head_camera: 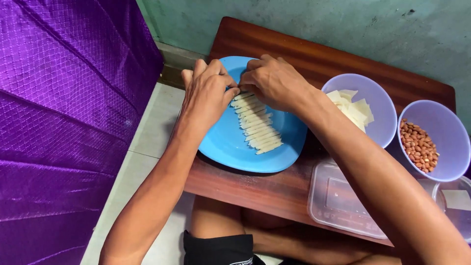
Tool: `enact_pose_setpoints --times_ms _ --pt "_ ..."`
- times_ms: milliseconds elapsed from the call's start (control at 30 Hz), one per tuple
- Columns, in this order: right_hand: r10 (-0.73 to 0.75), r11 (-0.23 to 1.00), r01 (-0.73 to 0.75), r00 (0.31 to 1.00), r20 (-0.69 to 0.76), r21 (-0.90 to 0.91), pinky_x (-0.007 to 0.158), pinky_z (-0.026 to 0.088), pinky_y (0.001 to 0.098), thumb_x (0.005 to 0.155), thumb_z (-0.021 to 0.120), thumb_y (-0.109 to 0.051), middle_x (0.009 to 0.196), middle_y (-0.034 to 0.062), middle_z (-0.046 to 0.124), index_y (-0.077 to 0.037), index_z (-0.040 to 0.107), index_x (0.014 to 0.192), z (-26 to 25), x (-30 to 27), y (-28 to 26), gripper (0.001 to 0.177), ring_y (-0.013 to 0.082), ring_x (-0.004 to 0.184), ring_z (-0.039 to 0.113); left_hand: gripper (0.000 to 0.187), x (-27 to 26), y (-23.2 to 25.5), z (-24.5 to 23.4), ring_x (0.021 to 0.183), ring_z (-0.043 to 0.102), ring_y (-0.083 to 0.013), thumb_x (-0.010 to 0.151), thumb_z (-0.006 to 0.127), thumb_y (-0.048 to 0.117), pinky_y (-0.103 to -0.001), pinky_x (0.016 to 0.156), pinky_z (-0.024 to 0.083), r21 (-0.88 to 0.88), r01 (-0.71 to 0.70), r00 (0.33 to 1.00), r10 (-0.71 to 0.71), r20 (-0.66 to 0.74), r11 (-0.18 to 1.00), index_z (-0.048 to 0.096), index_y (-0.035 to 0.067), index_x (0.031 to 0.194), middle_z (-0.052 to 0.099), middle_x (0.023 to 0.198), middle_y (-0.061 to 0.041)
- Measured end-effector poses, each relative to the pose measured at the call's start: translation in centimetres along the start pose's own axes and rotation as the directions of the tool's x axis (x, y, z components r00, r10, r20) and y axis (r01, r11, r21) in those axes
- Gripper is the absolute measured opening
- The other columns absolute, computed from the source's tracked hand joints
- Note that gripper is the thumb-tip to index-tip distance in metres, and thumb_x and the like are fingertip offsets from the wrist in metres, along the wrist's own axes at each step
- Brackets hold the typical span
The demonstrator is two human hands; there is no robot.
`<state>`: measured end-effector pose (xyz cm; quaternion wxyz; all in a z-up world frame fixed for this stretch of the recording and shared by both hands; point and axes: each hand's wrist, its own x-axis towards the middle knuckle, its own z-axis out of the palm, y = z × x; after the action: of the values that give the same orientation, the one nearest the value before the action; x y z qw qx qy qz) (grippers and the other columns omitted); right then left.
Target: A person is manually wrapping individual peanuts in small pieces of dough or wrappers and placing them on a plate.
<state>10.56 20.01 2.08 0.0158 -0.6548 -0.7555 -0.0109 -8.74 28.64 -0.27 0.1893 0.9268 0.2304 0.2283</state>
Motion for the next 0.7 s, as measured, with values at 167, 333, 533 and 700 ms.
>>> enact_pose_setpoints --times_ms 167,333,533,700 --pt "0.042 0.989 -0.042 0.999 0.002 0.143 0.066 0.056 0.0515 0.095 0.071 -0.026 0.084 0.0059 0.062 -0.017 0.071 0.086 -0.26 0.27 0.17 0.012 0.0357 0.086 0.064 0.008 0.11 -0.25 0.26 0.099 0.046 -0.0249 0.091 0.077 0.021 -0.046 0.083 0.033 0.007 -0.001 1.000 0.001 0.022 1.000 0.077 0.012 0.092 0.050 0.093 0.000" --pt "0.057 0.983 -0.062 0.998 0.032 0.176 0.065 0.056 0.0536 0.096 0.070 -0.026 0.082 0.0065 0.061 -0.016 0.069 0.084 -0.05 0.42 0.41 0.016 0.0373 0.086 0.063 0.006 0.09 -0.24 0.12 0.100 0.045 -0.0256 0.091 0.075 0.020 -0.047 0.083 0.032 -0.006 0.015 0.999 -0.015 0.045 1.000 0.077 0.014 0.091 0.050 0.093 0.000" --pt "0.059 0.984 -0.065 0.997 0.040 0.166 0.067 0.057 0.0509 0.095 0.070 -0.022 0.084 0.0065 0.065 -0.015 0.073 0.086 -0.49 0.25 -0.04 0.012 0.0348 0.086 0.066 0.010 0.12 -0.37 0.03 0.103 0.047 -0.0250 0.095 0.071 0.022 -0.047 0.084 0.034 -0.017 0.024 0.997 -0.023 0.069 1.000 0.077 0.014 0.096 0.052 0.096 0.000" --pt "0.079 0.978 -0.084 0.996 0.036 0.189 0.066 0.057 0.0487 0.099 0.067 -0.018 0.083 0.0076 0.066 -0.013 0.074 0.086 -0.91 0.15 -0.33 0.015 0.0340 0.085 0.067 0.010 0.22 -0.59 0.38 0.103 0.048 -0.0259 0.096 0.070 0.020 -0.047 0.084 0.035 -0.016 0.031 0.997 -0.030 0.069 0.999 0.077 0.014 0.097 0.054 0.096 -0.001"
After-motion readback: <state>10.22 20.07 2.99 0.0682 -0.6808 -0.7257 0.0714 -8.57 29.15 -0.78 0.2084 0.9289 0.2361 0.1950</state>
